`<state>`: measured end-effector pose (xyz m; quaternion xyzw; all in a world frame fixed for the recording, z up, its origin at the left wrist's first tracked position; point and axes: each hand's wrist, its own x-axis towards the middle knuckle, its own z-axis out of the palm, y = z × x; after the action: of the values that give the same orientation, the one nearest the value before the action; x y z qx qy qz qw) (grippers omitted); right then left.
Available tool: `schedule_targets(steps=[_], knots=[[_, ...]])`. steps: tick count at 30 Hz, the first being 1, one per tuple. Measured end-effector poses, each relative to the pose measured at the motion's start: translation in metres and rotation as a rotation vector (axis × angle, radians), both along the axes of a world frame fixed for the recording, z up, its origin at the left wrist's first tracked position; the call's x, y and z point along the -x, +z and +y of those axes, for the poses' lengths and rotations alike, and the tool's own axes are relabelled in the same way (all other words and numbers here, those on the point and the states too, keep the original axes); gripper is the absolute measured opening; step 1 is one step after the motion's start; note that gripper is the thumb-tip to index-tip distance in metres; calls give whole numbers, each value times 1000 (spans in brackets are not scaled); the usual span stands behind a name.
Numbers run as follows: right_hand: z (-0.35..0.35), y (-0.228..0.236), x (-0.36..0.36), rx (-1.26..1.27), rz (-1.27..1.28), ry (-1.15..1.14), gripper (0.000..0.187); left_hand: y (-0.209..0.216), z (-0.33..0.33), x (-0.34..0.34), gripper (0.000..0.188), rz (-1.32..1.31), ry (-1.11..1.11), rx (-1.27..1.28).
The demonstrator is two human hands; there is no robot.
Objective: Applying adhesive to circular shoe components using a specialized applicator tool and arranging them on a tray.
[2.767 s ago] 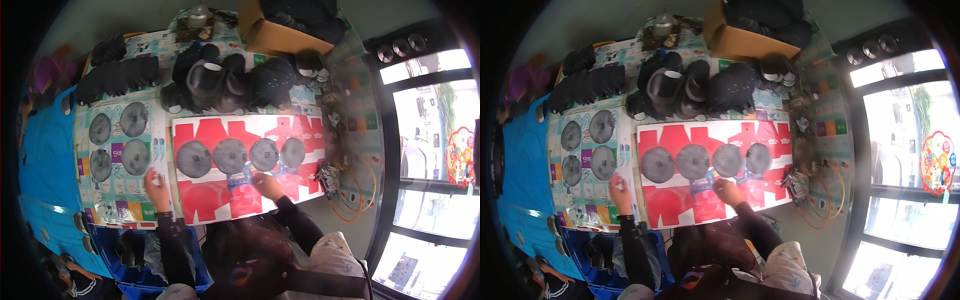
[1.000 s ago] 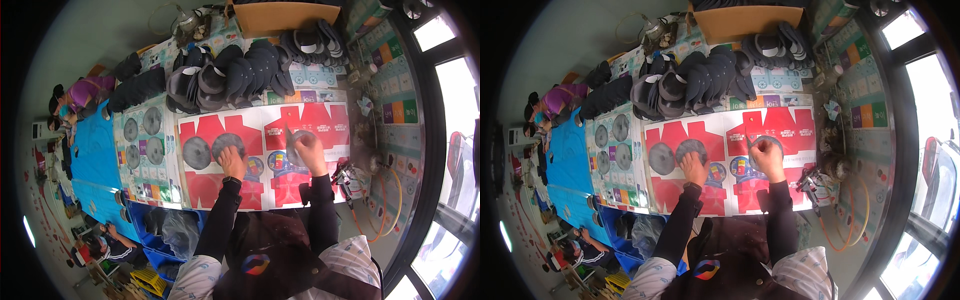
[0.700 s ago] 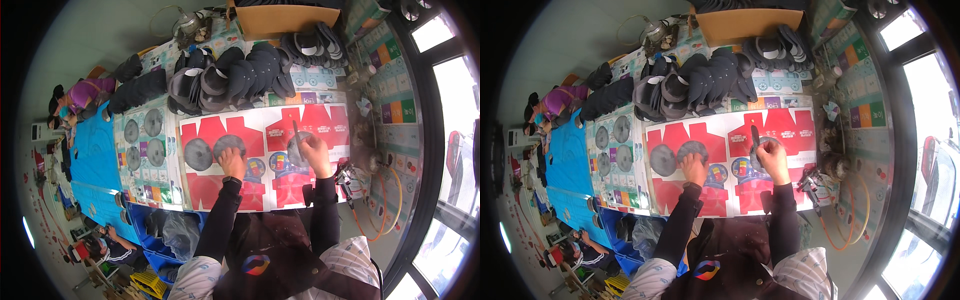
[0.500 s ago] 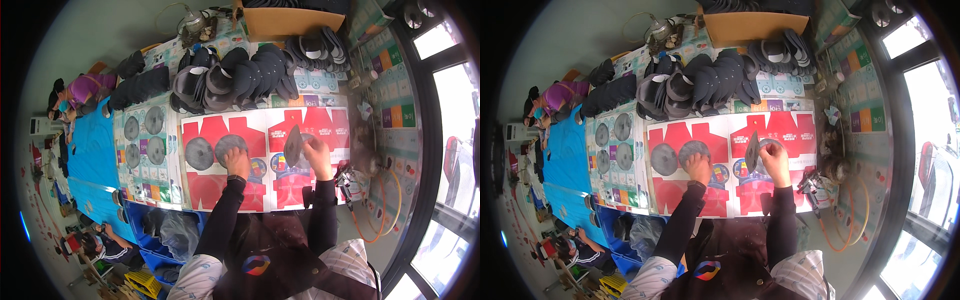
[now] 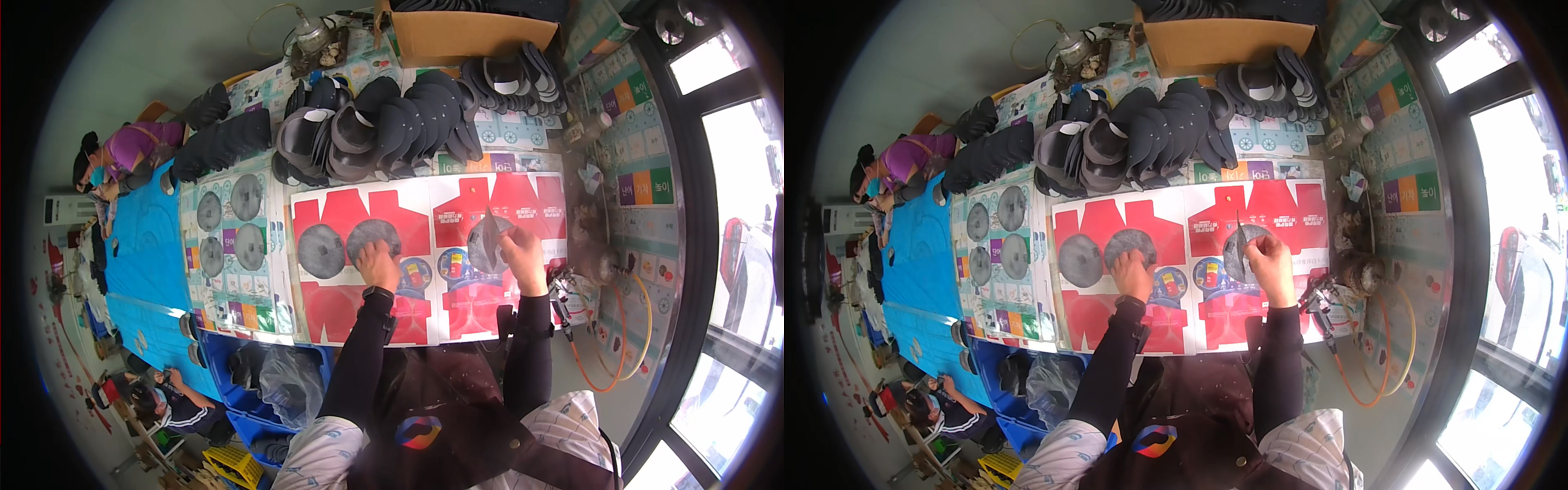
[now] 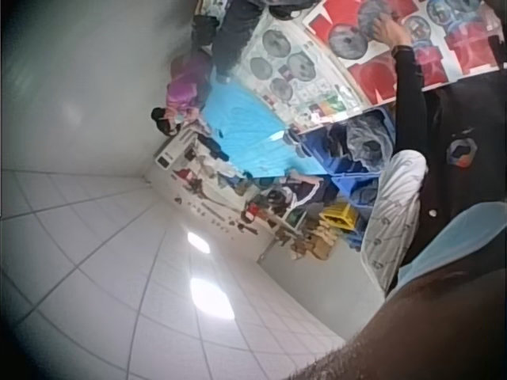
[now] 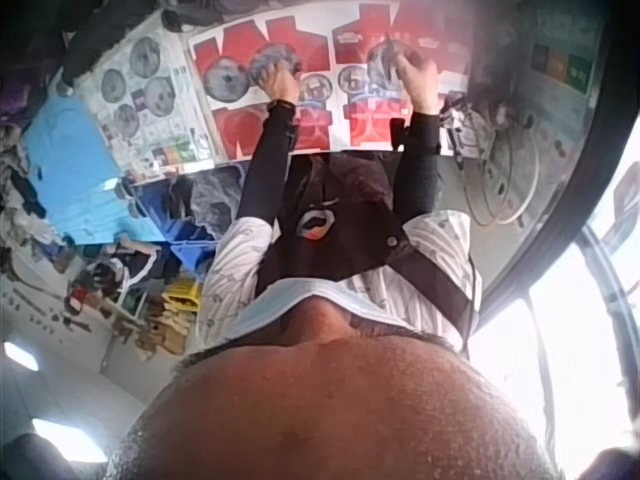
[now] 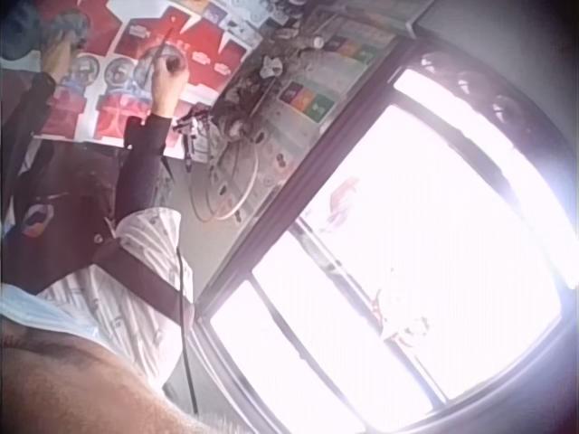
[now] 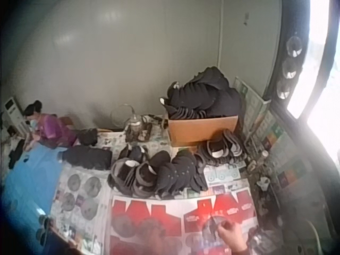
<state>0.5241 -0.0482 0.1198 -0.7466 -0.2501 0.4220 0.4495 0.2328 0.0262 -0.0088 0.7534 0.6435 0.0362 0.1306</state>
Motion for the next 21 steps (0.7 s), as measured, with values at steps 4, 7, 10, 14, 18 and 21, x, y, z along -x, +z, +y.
schedule_targets(steps=[4,7,10,14,18,21], knots=[[-3,-4,-5,-29,42,0,13,17,12,-3,35,-157,-324,-54],[1,-1,-5,-28,34,16,12,25,30,6,46,-68,-657,-112],[-2,0,-7,-30,25,16,11,23,37,20,45,84,-835,-162],[-8,-2,-12,-55,65,-16,10,26,40,31,45,158,-950,-121],[-6,-2,-13,-35,48,7,10,26,44,34,37,187,-1007,-174],[-3,-3,-13,-34,48,22,11,23,53,28,36,208,-1027,-162]])
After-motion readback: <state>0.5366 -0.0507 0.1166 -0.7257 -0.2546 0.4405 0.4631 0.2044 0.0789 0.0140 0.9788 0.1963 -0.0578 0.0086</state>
